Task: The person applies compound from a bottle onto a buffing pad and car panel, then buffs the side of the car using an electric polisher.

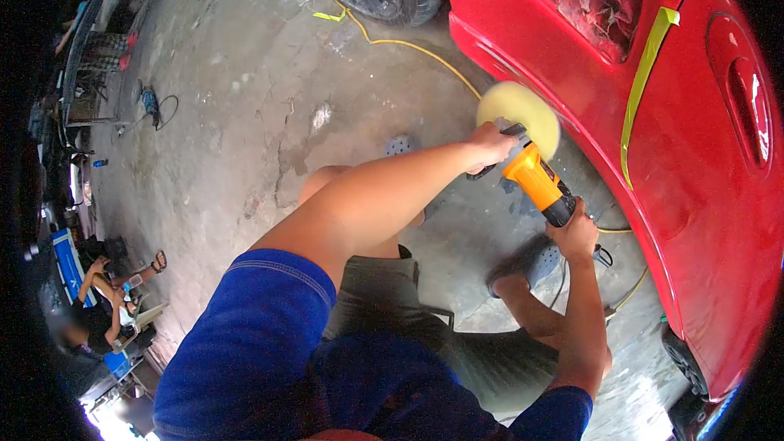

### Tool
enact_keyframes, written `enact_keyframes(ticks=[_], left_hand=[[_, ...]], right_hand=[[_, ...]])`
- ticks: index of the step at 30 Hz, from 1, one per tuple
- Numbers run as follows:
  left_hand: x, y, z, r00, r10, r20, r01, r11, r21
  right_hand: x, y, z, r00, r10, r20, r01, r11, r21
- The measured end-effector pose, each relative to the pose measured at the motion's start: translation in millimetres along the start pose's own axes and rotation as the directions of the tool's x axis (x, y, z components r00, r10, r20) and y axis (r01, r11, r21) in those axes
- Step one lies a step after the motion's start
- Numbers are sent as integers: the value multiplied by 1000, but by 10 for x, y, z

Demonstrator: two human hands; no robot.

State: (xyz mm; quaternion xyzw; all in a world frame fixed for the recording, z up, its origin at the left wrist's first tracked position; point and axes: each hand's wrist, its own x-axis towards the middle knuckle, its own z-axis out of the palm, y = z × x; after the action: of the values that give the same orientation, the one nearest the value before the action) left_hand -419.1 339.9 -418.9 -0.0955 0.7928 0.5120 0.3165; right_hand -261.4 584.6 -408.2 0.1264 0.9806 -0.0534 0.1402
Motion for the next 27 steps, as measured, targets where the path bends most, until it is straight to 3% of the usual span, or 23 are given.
enact_keyframes(ticks=[4, 8, 12, 15, 21, 27], left_hand=[[548, -416, -116, 999, -5, 50, 12, 990, -144], [419, -128, -793, 991, -66, -115, 48, 987, -151], [511, -281, -1203, 978, 76, -194, -126, 957, -262], [289, -148, -1337, 989, 52, -140, -89, 957, -274], [85, -79, -967, 999, 36, 6, -33, 963, -268], [190, -97, -29, 974, 46, 223, 13, 967, -254]], right_hand=[[249, -267, 74, 998, -56, -22, 56, 998, 27], [510, -885, -28, 998, -67, 13, 65, 994, 90], [657, -1217, -28, 988, -151, -43, 156, 977, 148], [612, -1263, -59, 988, -135, -71, 145, 977, 156], [286, -883, -350, 997, -77, -23, 77, 997, 17], [-305, -234, -690, 998, 60, 25, -58, 995, -78]])
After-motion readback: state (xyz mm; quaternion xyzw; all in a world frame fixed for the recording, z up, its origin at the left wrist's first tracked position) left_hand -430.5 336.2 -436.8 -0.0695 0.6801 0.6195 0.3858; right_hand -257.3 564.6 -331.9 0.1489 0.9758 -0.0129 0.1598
